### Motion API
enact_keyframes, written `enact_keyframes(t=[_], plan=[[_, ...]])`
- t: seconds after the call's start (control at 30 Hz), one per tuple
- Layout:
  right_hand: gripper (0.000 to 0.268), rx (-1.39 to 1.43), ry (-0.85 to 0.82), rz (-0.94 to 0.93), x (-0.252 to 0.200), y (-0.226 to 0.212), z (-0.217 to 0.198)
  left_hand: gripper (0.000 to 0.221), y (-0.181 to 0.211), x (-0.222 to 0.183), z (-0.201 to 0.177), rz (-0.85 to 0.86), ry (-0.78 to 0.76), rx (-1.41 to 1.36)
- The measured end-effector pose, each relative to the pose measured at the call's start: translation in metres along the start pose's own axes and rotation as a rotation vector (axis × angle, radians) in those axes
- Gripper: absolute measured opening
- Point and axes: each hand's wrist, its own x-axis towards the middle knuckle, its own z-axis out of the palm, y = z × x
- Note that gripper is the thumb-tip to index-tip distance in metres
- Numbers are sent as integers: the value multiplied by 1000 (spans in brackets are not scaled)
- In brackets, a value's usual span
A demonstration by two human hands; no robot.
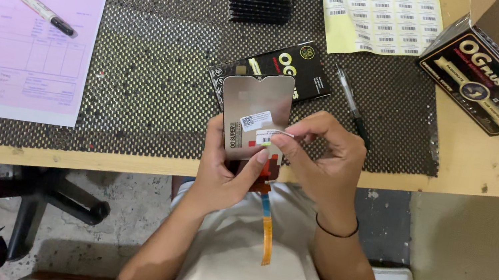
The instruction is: The person pulls a plastic film off a phone screen, handles a ribbon cable, and slides the screen into a black sleeve. They write on a sticker with a pen and attach it to the screen.
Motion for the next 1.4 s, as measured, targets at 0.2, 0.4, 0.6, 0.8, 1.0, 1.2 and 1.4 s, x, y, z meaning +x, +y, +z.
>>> enact_keyframes(t=[0.2,0.4,0.6,0.8,1.0,1.2,1.4], plan=[[17,-63,-35,-34,3,-14,7,58,4,6,1,39,-20,-38],[17,-127,-7,-79,4,-19,10,57,1,3,4,36,-23,-21],[18,-127,29,-100,9,-24,8,56,0,5,0,57,-42,23],[19,-196,110,-188,19,-29,22,50,13,5,6,129,-37,162],[55,-216,229,-162,18,-9,22,47,9,4,4,212,-5,224],[36,5,253,-8,2,6,25,41,13,8,2,158,-52,115],[83,41,186,90,2,-1,30,42,10,6,-1,110,-132,124]])
